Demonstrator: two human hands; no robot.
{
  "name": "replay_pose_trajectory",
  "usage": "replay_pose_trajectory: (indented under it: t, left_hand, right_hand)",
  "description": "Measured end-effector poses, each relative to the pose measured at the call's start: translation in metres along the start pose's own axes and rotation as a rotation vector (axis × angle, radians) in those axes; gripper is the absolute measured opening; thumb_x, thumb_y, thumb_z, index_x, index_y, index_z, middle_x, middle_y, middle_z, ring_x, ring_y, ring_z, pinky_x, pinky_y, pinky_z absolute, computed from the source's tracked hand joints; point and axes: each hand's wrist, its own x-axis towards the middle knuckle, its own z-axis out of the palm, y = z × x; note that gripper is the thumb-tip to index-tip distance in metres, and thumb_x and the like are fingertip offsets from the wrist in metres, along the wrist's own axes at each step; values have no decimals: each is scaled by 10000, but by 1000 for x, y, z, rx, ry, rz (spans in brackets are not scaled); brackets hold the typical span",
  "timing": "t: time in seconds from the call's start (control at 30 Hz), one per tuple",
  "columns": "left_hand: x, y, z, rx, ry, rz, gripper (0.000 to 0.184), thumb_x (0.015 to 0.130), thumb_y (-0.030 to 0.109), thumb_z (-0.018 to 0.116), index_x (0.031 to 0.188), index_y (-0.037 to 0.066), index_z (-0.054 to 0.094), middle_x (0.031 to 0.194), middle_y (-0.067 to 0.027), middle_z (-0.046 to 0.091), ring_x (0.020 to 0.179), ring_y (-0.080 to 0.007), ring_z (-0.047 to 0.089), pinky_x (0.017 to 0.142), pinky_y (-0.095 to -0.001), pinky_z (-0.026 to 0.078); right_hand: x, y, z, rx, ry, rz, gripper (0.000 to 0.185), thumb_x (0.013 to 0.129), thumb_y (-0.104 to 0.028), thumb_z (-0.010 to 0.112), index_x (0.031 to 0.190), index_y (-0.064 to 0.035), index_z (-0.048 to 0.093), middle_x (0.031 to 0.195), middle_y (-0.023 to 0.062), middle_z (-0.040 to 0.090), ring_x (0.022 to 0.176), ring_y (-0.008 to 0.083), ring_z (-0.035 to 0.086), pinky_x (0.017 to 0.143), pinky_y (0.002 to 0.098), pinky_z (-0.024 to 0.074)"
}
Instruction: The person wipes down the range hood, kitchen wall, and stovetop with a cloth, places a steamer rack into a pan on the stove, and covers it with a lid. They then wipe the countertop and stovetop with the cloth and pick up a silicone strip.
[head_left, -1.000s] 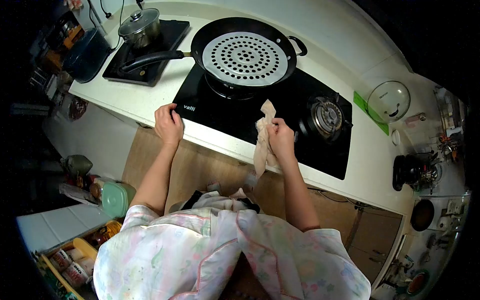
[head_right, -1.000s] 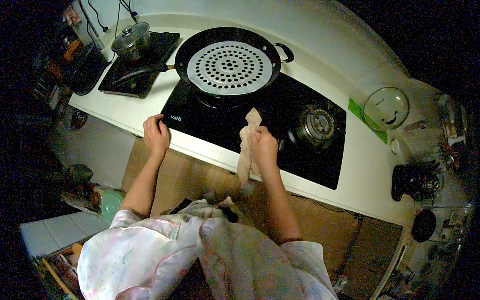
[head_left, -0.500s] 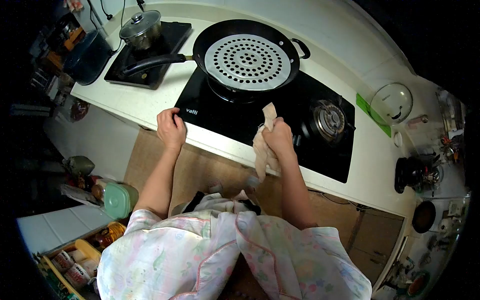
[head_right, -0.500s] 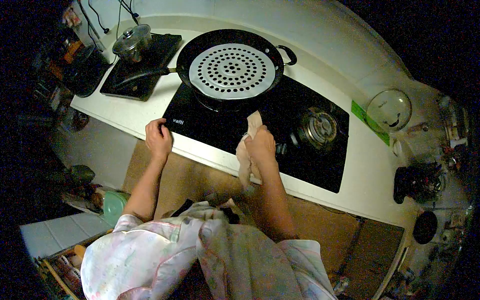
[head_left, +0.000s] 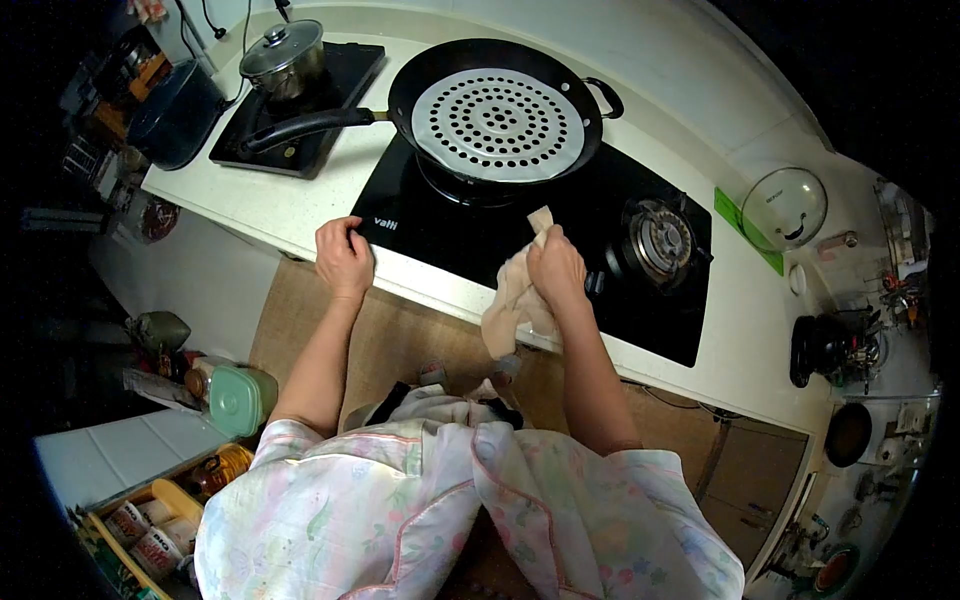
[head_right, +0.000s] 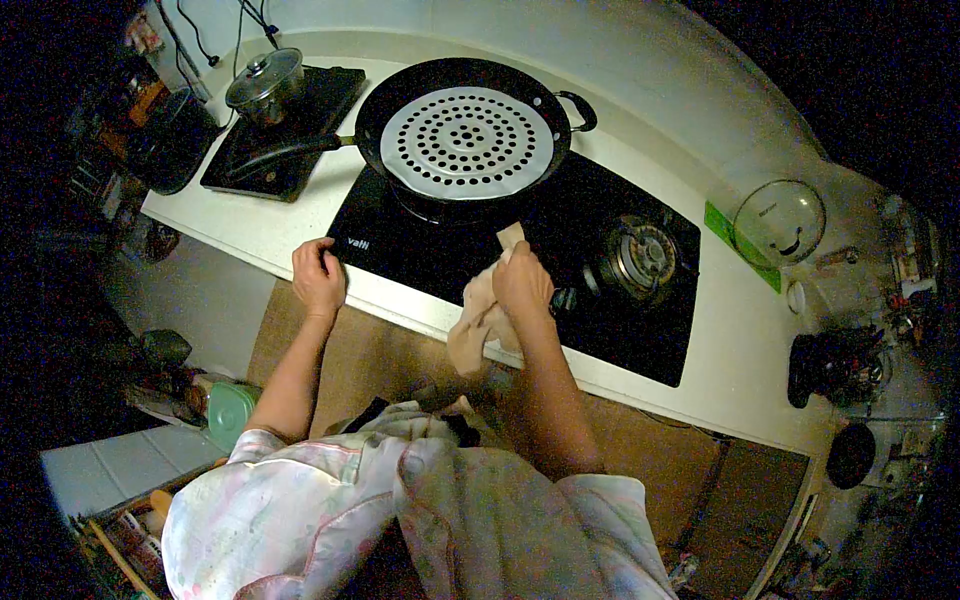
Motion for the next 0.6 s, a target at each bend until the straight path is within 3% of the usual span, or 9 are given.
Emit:
replay_pose_trajectory:
  t: [0.07,0.1,0.4,0.43,0.53,0.57,0.6]
  left_hand:
    - [2,1,0,-3,4,-9,140,807,14,567,920,62,635,944,-91,638,968,-298,579,831,-398,476]
    - [2,3,0,-3,7,-14,141,806,14,567,919,63,636,944,-90,639,966,-299,580,831,-397,477]
    - [-1,0,0,12,-3,-5,159,797,11,568,924,72,640,950,-87,642,977,-297,583,831,-397,481]
    - [-1,1,0,14,-5,-6,160,796,10,568,924,73,641,951,-87,643,978,-298,583,831,-397,481]
    - [-1,0,1,17,2,2,157,796,11,569,922,74,640,946,-82,643,974,-294,584,831,-395,482]
    - [0,0,1,15,8,4,156,796,12,569,921,75,640,944,-80,643,972,-291,584,830,-394,482]
    - [0,0,2,13,14,5,156,796,12,570,920,76,640,943,-78,643,971,-289,585,829,-393,483]
  right_hand:
    - [-17,7,3,98,87,-141,319,863,-171,651,1094,19,539,977,273,653,929,440,652,812,528,515]
    - [-18,8,0,136,44,-112,345,833,-129,671,1107,8,512,996,266,627,965,444,629,839,528,498]
    - [21,17,2,174,53,-110,270,825,-219,655,926,30,633,926,276,672,846,486,629,784,545,507]
    - [23,23,-1,195,-2,-131,240,839,-214,685,891,14,630,872,224,685,768,375,673,694,470,543]
    - [17,48,-5,672,-291,35,208,860,-199,710,869,-11,621,778,114,655,652,192,635,565,336,529]
    - [11,52,-6,834,-309,13,179,870,-178,720,848,-38,610,734,26,583,601,82,539,497,233,470]
    - [8,53,-5,922,-305,13,169,867,-173,721,853,-42,615,727,24,583,593,84,532,492,239,464]
